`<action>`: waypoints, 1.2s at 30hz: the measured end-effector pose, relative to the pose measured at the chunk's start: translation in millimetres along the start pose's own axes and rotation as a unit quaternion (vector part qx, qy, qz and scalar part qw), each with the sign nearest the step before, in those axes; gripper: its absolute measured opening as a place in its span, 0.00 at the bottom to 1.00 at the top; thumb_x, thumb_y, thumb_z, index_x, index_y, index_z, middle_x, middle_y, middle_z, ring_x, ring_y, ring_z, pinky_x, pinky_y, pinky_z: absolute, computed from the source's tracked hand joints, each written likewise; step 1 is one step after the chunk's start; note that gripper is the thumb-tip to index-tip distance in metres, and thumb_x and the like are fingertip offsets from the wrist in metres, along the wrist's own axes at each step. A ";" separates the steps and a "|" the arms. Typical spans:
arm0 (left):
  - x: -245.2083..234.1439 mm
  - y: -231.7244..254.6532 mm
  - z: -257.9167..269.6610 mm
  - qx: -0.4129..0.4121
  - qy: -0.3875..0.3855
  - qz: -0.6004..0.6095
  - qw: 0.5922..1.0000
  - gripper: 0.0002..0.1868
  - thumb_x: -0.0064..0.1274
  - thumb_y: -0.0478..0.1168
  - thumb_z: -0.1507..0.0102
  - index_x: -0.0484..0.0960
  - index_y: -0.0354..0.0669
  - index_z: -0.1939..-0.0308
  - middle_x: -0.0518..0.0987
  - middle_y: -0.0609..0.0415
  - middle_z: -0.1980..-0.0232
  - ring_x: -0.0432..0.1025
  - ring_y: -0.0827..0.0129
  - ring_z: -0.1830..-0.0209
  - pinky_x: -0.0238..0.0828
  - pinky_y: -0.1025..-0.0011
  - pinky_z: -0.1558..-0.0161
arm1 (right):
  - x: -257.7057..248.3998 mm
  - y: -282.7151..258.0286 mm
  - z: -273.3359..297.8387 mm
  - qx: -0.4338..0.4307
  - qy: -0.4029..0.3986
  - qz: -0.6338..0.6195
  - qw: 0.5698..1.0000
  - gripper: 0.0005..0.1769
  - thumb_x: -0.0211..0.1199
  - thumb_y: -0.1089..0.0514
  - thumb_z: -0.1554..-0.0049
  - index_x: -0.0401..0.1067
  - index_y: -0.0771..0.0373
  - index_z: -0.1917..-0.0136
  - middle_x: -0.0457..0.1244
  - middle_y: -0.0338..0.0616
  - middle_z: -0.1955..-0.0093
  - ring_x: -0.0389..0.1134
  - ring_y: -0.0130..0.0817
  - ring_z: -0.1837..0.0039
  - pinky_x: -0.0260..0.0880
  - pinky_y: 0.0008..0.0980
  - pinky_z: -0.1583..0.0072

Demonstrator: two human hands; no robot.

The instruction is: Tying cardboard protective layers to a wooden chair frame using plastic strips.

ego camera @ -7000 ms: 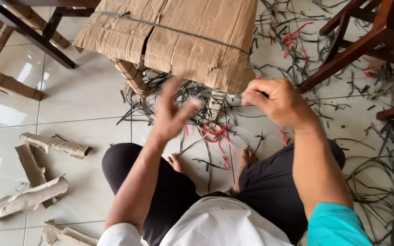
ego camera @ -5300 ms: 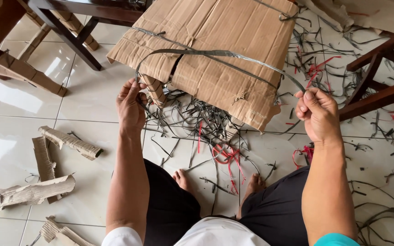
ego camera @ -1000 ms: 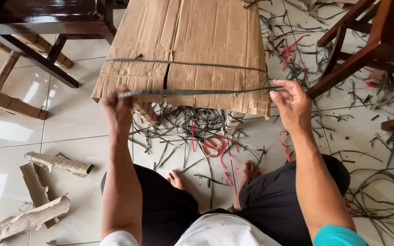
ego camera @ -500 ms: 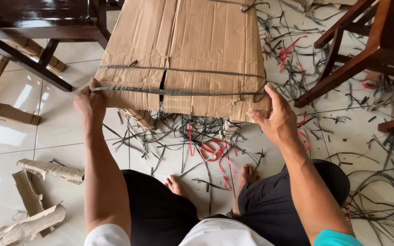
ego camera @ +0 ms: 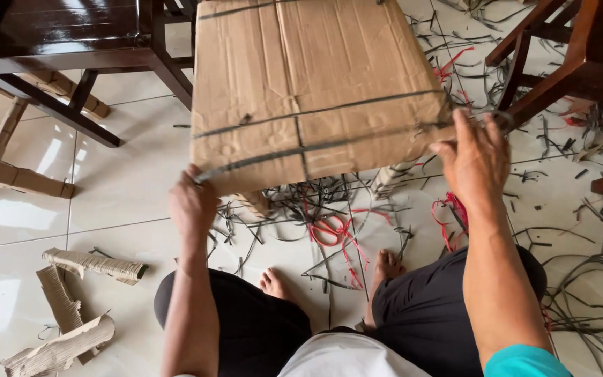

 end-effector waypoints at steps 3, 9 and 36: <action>3.1 34.3 54.5 0.001 -0.115 0.035 0.993 0.15 0.52 0.42 0.37 0.80 0.49 0.46 0.83 0.45 0.73 0.77 0.50 0.79 0.70 0.54 0.82 | 8.6 21.9 -2.2 0.034 0.062 0.055 0.996 0.30 0.68 0.62 0.39 0.69 0.67 0.25 0.64 0.56 0.26 0.60 0.58 0.25 0.59 0.50 0.31; -6.8 95.2 125.6 -0.053 -0.313 0.024 0.948 0.32 0.24 0.67 0.29 0.81 0.55 0.58 0.84 0.45 0.64 0.80 0.44 0.54 0.76 0.48 0.51 | 29.7 19.7 -5.7 0.036 0.213 -0.068 0.974 0.26 0.61 0.72 0.42 0.73 0.71 0.30 0.67 0.62 0.35 0.66 0.60 0.33 0.64 0.51 0.32; 177.1 92.7 -35.3 -0.320 -0.254 0.709 0.575 0.37 0.65 0.54 0.42 0.70 0.37 0.38 0.84 0.40 0.51 0.83 0.52 0.56 0.81 0.51 0.50 | 81.2 -29.3 -14.2 0.030 0.284 -0.183 0.941 0.33 0.51 0.47 0.30 0.58 0.70 0.21 0.55 0.65 0.23 0.44 0.78 0.23 0.46 0.64 0.25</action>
Point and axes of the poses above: each hand's wrist, its own z-axis away from the middle knuckle, its own x-axis out of the palm, y = z × x, the point moved 7 cm from there along -z, towards the middle knuckle
